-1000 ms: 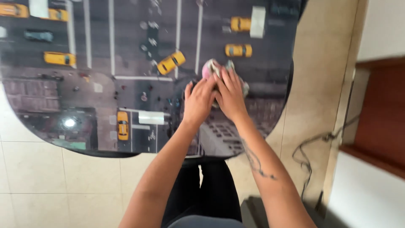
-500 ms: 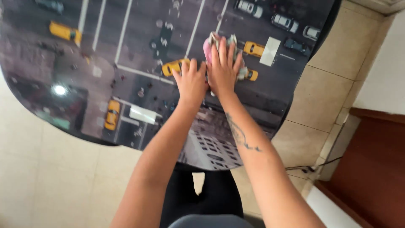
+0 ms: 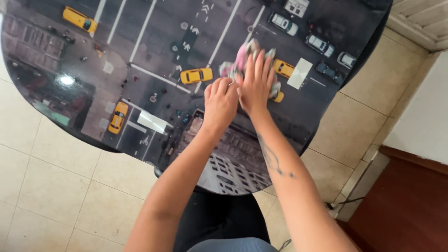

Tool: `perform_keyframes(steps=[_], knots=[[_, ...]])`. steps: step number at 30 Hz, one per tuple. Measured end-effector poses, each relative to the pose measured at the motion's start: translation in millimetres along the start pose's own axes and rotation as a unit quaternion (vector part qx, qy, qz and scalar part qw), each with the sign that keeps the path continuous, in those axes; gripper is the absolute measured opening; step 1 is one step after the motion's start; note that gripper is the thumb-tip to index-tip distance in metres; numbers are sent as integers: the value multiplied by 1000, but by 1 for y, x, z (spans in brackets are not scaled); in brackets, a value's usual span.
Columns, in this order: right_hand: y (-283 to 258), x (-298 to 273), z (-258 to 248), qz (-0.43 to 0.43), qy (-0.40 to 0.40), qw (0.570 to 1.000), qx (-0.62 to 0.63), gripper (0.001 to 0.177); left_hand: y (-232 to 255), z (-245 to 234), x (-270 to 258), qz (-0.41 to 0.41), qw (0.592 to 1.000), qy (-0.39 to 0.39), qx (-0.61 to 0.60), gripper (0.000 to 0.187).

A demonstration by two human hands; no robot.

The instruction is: The recorder is cleaning a chair and a dining table with a damp cloth and water from a bowl.

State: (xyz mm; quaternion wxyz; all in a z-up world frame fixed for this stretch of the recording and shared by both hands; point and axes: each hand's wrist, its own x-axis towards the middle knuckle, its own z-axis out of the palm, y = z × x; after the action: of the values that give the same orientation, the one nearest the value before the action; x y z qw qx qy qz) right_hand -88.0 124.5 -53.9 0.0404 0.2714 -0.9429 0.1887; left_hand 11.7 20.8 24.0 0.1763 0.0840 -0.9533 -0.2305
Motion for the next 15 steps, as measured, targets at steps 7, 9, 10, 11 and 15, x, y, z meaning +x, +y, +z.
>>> perform_keyframes(steps=[7,9,10,11,15], knots=[[-29,74,9,52,-61,994,-74,79,-23,11,28,-6,997,21,-79,43],[-13,74,22,-35,4,999,-38,65,-34,23,36,0,993,25,-119,47],[-7,72,23,-38,18,998,-43,65,-33,29,51,11,992,35,-119,47],[-1,70,26,-54,18,998,-22,62,-32,36,67,12,990,25,-138,53],[-2,24,-19,-20,-16,999,34,62,-8,49,66,-19,980,-91,-176,69]])
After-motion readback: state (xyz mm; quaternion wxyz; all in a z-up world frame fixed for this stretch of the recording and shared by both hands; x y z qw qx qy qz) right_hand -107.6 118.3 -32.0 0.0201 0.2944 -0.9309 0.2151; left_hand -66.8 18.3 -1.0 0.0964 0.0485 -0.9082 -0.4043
